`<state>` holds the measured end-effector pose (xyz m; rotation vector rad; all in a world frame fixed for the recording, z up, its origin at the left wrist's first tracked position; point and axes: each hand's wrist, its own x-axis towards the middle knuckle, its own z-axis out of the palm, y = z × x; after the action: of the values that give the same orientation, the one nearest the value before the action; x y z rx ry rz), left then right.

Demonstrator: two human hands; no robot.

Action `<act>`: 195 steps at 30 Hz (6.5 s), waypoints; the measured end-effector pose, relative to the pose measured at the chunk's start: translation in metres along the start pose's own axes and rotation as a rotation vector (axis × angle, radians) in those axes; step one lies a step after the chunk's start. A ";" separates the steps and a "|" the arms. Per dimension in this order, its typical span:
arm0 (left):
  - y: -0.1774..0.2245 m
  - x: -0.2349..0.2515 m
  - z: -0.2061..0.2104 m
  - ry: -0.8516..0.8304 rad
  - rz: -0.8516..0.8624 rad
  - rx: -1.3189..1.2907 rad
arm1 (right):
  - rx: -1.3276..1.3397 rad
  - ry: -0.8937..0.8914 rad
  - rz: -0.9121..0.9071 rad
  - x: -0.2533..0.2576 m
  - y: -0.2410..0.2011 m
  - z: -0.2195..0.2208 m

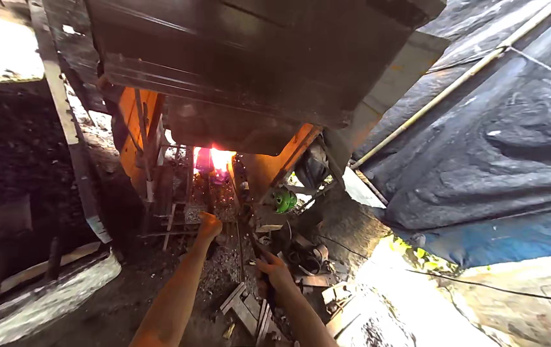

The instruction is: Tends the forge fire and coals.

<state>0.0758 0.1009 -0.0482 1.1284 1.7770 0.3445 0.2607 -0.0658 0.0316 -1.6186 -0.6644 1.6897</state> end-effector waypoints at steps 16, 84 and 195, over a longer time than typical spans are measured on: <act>-0.027 -0.028 -0.044 -0.181 0.006 -0.346 | -1.227 0.263 -0.104 -0.069 0.037 -0.050; 0.013 0.021 -0.045 0.044 0.118 -0.538 | -0.550 0.108 -0.186 -0.108 0.114 -0.068; -0.227 -0.245 -0.107 -0.067 0.185 -0.554 | -0.760 0.180 -0.353 0.029 -0.036 0.056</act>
<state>-0.1110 -0.1928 -0.0031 0.8865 1.3940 0.8424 0.2106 -0.0156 0.0457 -1.9604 -1.5195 1.0629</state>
